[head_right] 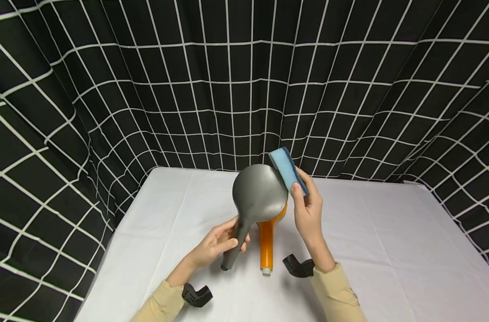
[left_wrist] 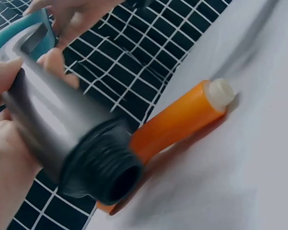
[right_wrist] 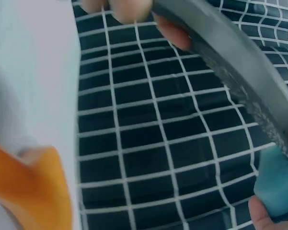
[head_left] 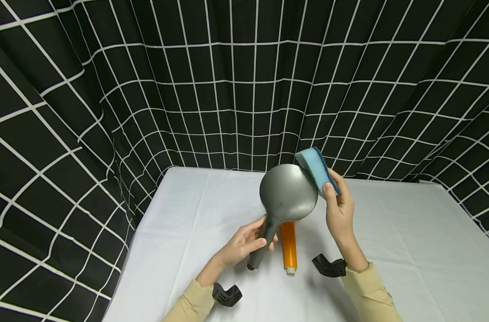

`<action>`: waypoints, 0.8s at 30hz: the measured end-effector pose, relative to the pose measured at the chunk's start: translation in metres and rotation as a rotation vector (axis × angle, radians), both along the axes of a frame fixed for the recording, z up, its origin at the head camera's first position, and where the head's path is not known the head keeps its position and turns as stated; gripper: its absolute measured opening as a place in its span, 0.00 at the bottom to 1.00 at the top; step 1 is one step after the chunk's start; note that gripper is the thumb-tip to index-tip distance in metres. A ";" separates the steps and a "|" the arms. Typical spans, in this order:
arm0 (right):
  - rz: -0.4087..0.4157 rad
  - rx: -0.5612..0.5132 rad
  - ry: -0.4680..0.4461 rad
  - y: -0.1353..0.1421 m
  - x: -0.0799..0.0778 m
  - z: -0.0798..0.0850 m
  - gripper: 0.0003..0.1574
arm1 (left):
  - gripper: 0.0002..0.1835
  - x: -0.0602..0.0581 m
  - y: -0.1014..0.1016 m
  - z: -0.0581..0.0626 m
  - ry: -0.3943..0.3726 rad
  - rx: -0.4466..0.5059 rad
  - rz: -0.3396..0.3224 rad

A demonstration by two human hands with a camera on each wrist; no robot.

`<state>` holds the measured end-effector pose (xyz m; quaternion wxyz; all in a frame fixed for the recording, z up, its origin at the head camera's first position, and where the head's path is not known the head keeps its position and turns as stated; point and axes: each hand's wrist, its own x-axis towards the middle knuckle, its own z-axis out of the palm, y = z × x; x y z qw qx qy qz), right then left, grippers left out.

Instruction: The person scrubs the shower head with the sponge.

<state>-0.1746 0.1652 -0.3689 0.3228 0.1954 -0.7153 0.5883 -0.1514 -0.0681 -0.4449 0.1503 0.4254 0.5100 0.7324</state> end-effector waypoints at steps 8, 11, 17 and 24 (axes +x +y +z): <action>-0.002 0.004 -0.077 -0.006 0.017 -0.029 0.21 | 0.33 -0.004 -0.008 0.007 0.117 -0.012 0.216; -0.010 -0.024 -0.089 -0.005 0.013 -0.028 0.21 | 0.33 -0.006 -0.012 0.007 0.156 -0.067 0.209; -0.037 -0.004 -0.060 0.002 -0.001 -0.006 0.21 | 0.30 -0.004 -0.016 0.006 0.201 -0.225 0.215; -0.040 0.006 -0.110 0.007 0.003 -0.012 0.21 | 0.28 -0.005 -0.021 0.008 0.290 -0.235 0.372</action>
